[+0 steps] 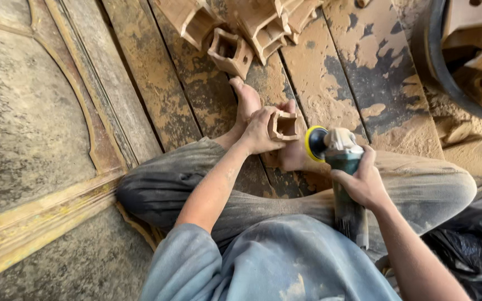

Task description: The person sands small wooden objects using an angle grinder while sitting on the floor, picking up each piece from a pile and returning it to a bin.

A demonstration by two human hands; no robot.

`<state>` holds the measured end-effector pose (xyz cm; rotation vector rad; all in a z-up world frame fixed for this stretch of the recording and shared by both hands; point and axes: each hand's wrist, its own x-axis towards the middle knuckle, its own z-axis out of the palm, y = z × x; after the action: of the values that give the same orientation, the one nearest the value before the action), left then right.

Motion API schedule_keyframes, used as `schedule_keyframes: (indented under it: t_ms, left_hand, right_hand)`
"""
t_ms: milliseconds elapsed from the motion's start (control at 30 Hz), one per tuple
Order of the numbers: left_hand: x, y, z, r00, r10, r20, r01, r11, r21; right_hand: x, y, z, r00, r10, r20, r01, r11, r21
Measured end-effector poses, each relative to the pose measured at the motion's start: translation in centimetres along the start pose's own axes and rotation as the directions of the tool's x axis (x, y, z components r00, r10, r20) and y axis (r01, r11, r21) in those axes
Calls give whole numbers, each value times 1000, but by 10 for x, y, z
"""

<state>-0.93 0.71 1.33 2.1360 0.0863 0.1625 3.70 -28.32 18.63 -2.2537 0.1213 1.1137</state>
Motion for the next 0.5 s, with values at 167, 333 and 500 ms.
schedule_keyframes:
  t_ms: [167, 333, 500]
  left_hand:
    - [3, -6, -5, 990, -98, 101, 104, 993, -56]
    - [-9, -4, 3, 997, -15, 77, 24, 992, -120]
    - [-11, -22, 28, 996, 7, 92, 1, 996, -90]
  right_hand:
    - [-4, -2, -18, 993, 73, -98, -66, 995, 76]
    - [-6, -25, -18, 993, 29, -111, -19, 995, 96]
    - [-1, -42, -2, 989, -136, -62, 138, 990, 38]
